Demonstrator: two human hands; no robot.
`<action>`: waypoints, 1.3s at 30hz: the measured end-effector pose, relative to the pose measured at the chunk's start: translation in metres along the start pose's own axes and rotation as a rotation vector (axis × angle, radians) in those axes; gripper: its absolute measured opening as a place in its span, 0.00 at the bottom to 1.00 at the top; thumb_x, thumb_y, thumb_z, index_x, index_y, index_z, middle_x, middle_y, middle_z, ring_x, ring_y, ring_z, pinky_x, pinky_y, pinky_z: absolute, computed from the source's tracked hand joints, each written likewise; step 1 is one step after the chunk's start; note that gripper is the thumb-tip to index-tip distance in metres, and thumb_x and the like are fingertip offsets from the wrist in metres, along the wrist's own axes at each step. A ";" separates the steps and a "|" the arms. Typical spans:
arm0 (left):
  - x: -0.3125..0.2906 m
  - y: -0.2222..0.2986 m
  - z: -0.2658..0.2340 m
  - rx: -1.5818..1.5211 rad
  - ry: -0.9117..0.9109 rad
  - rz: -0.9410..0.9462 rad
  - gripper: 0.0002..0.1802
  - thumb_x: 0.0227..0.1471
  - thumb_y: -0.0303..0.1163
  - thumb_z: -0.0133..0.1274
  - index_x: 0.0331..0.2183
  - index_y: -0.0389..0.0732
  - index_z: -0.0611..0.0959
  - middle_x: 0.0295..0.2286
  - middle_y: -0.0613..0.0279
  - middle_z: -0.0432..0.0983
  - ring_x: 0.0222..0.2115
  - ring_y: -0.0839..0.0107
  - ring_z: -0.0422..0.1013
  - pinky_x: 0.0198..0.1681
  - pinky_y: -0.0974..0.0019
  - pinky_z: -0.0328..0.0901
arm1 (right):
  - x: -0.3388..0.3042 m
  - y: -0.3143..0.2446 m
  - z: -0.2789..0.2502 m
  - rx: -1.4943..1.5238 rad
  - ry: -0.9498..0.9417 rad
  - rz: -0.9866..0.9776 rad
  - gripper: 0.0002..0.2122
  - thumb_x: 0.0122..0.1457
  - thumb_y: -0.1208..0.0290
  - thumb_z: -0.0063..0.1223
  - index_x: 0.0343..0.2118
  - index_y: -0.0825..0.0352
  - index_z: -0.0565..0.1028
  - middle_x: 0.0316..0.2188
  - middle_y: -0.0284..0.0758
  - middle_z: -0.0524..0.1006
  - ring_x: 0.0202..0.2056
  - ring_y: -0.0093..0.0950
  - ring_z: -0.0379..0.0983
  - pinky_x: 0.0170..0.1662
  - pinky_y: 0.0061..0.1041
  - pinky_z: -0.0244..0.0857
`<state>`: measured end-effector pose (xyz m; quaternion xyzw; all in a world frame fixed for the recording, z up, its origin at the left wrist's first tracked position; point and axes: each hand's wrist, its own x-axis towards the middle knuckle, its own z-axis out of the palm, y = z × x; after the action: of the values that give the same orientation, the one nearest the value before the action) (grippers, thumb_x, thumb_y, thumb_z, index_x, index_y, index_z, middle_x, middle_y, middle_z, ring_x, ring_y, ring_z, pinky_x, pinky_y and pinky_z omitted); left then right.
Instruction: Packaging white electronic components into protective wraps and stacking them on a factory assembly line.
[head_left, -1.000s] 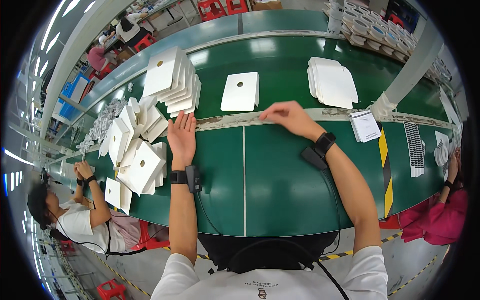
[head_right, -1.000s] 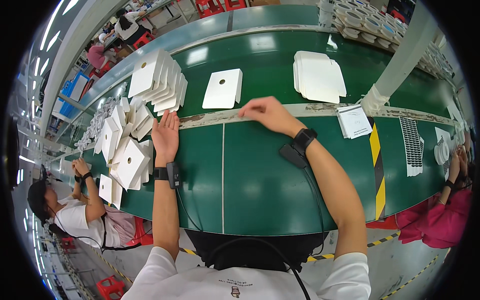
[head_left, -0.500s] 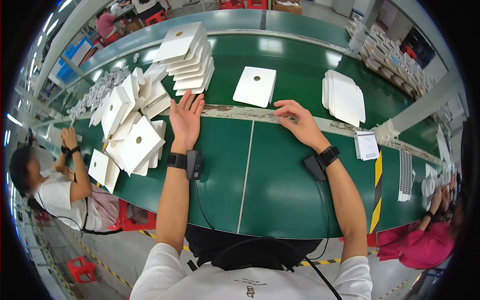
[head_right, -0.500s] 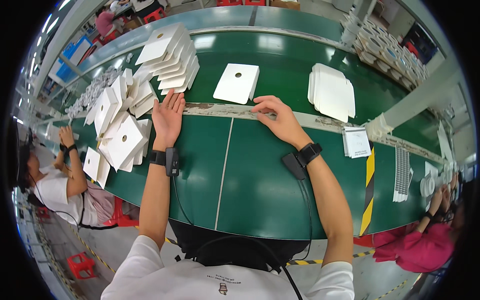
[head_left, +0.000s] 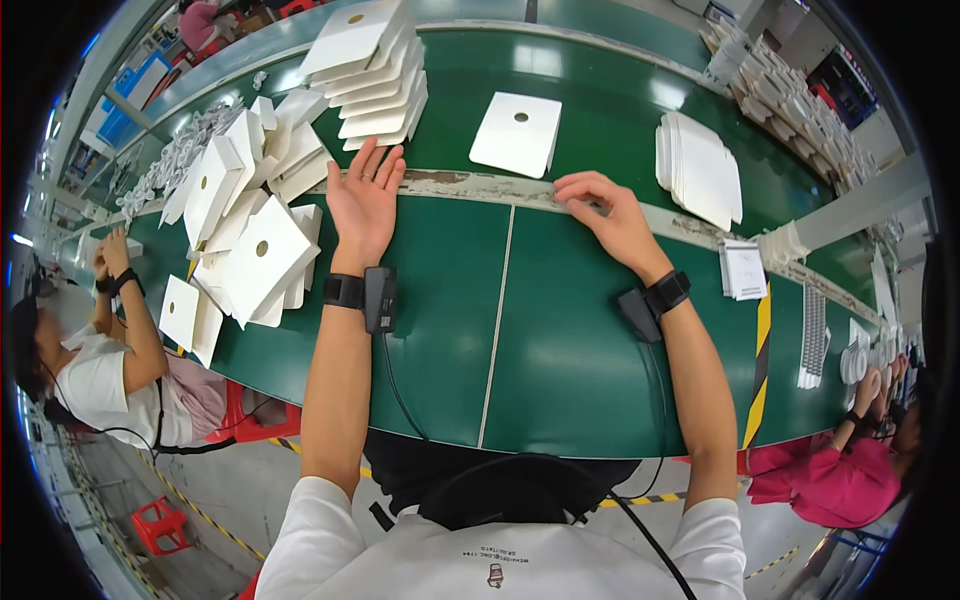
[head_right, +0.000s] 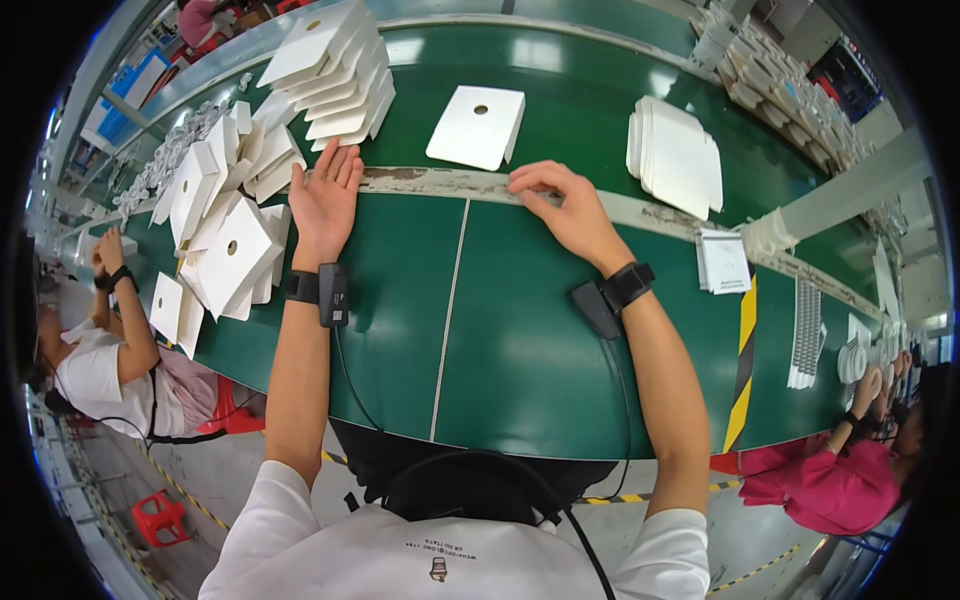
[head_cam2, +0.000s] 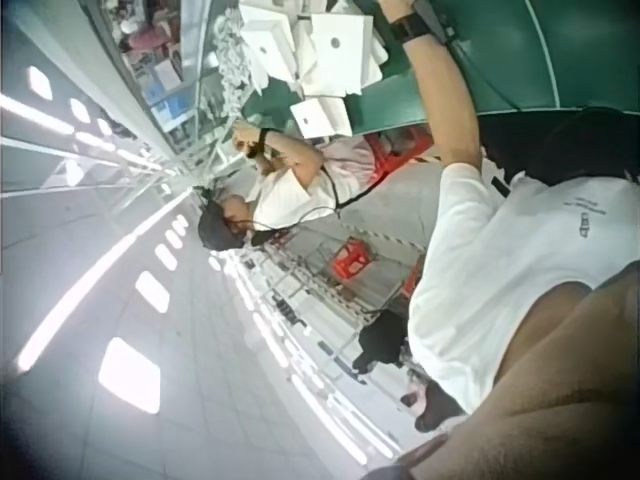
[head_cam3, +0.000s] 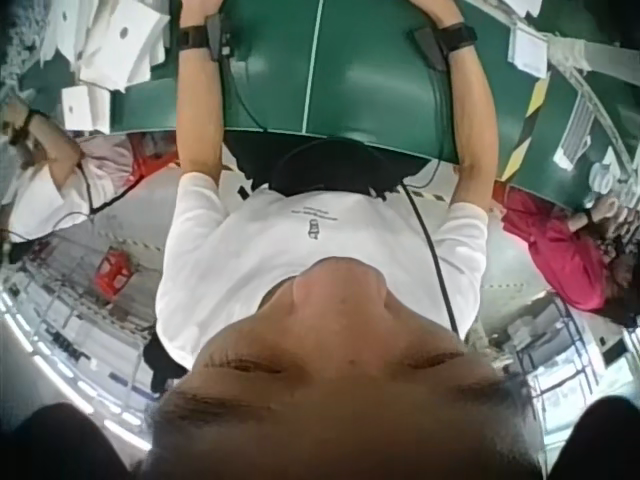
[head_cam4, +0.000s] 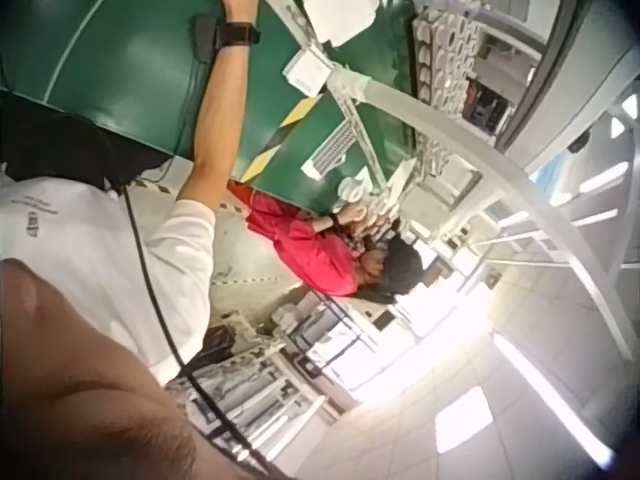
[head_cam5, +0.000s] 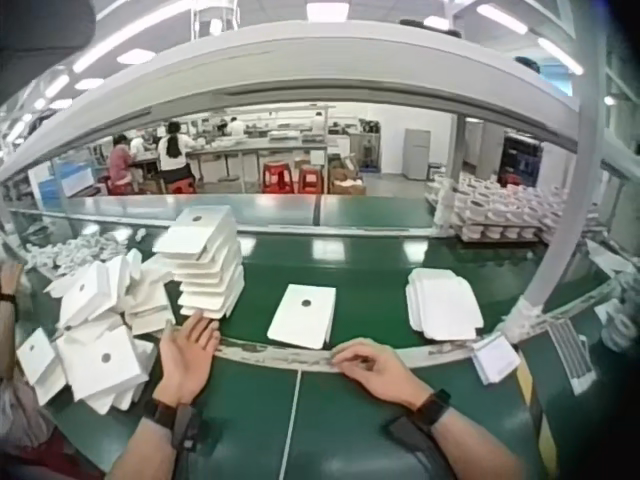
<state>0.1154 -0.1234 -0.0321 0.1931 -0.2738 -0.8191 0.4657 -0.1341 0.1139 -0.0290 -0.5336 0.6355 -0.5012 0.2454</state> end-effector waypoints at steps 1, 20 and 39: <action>0.001 -0.001 0.000 0.000 -0.005 0.001 0.39 0.72 0.54 0.27 0.60 0.25 0.65 0.60 0.39 0.60 0.58 0.50 0.64 0.63 0.53 0.62 | 0.000 0.001 -0.003 -0.007 -0.008 -0.014 0.07 0.63 0.78 0.54 0.41 0.68 0.81 0.49 0.32 0.78 0.49 0.26 0.74 0.55 0.27 0.67; 0.006 0.000 -0.015 0.014 -0.065 0.000 0.39 0.72 0.53 0.25 0.61 0.22 0.60 0.63 0.33 0.51 0.62 0.45 0.60 0.65 0.51 0.62 | -0.001 0.003 -0.003 0.023 -0.018 0.014 0.07 0.66 0.76 0.52 0.41 0.68 0.81 0.42 0.32 0.82 0.45 0.26 0.77 0.55 0.26 0.68; -0.031 -0.049 0.028 0.583 0.200 0.261 0.30 0.72 0.51 0.31 0.37 0.33 0.75 0.27 0.54 0.76 0.24 0.63 0.76 0.31 0.62 0.71 | 0.038 -0.032 0.007 -0.699 -0.028 -0.261 0.23 0.60 0.74 0.58 0.58 0.68 0.70 0.59 0.41 0.71 0.60 0.38 0.67 0.62 0.36 0.63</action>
<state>0.0827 -0.0690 -0.0395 0.3609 -0.4718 -0.6167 0.5166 -0.1260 0.0784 0.0050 -0.6685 0.6915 -0.2738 -0.0090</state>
